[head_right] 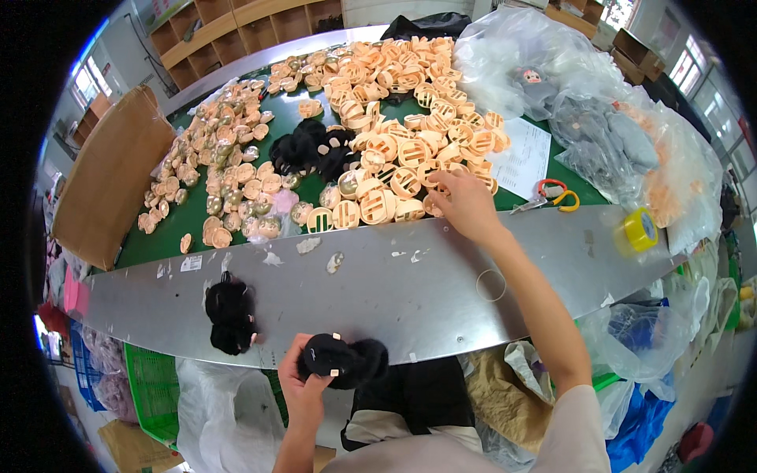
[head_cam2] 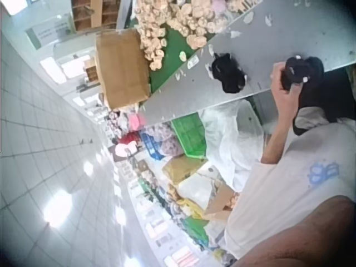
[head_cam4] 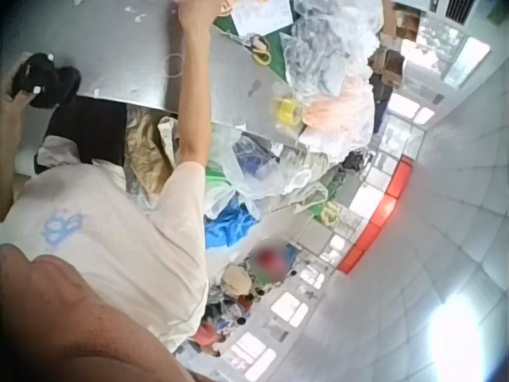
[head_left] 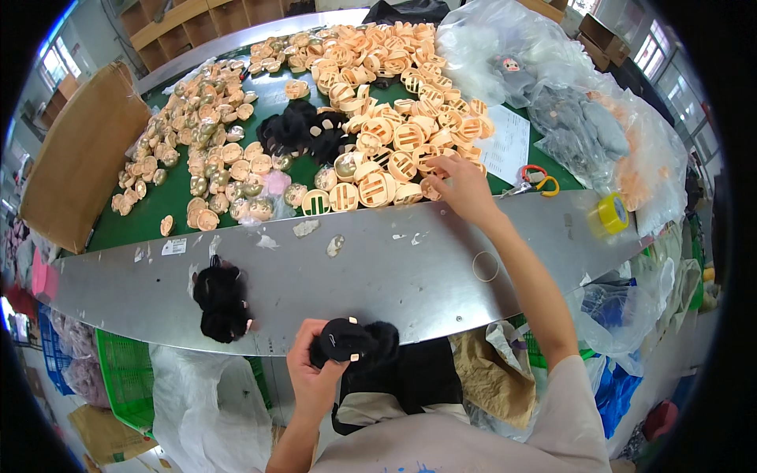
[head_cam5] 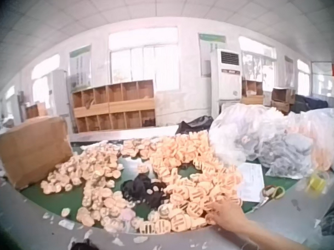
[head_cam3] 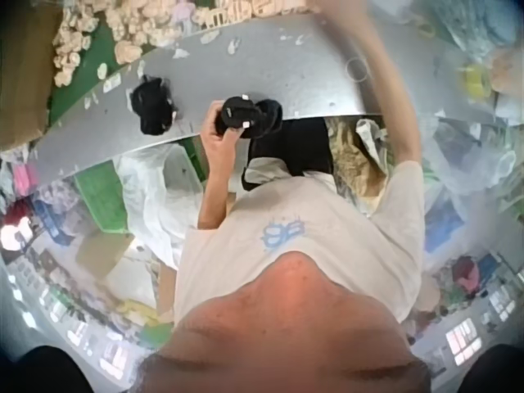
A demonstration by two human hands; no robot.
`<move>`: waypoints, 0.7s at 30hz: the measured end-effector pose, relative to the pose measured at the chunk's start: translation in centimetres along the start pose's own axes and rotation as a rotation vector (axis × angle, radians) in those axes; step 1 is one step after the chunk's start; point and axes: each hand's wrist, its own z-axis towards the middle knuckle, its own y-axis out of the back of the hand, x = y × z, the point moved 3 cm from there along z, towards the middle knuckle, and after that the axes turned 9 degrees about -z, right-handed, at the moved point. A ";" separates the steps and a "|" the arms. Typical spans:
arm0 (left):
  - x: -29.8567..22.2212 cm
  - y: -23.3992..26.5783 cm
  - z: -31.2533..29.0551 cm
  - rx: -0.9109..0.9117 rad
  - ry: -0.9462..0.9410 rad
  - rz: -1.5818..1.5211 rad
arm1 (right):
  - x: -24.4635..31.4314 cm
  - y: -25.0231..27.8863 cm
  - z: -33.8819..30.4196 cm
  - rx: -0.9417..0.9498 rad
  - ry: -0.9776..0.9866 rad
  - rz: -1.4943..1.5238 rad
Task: The person repeatedly picks up black plush toy bodies and wooden components, inserts the wooden pieces into the plush bodies, and secures them with rubber bands. The finished items are placed into a white bag on the table.
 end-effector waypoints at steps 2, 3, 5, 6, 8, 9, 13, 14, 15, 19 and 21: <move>0.3 0.0 -0.1 0.020 -0.025 0.031 | 0.3 -0.2 0.4 0.065 0.048 -0.117; 0.3 0.0 -0.2 0.015 -0.029 0.032 | 0.4 -0.4 0.5 0.098 0.047 -0.151; 0.2 0.0 -0.4 0.002 -0.039 0.033 | 0.5 -0.9 0.7 0.164 0.047 -0.219; 0.1 0.0 -0.4 -0.008 -0.022 0.009 | 0.4 -0.9 0.8 0.099 0.041 -0.199; 0.0 -0.1 -0.5 -0.029 0.012 -0.040 | 0.1 -0.8 1.0 -0.029 0.030 -0.159; 0.0 0.2 -0.6 -0.031 0.011 -0.034 | 0.5 -0.7 1.4 0.001 -0.014 -0.082; 0.0 0.9 -0.7 -0.031 -0.014 0.046 | 3.0 -0.4 3.0 0.064 -0.107 0.080; -0.2 0.9 -0.7 -0.023 -0.025 0.069 | 3.2 -0.9 3.4 0.025 -0.067 -0.041; -0.3 1.1 -0.8 -0.026 -0.035 0.098 | 3.6 -1.5 4.0 -0.012 -0.021 -0.152; -0.8 1.5 -1.2 -0.031 -0.060 0.066 | 2.1 -4.5 5.4 0.030 -0.016 -0.202; -1.6 2.3 -1.7 -0.069 -0.084 0.049 | 3.4 -3.9 5.5 0.133 -0.099 -0.221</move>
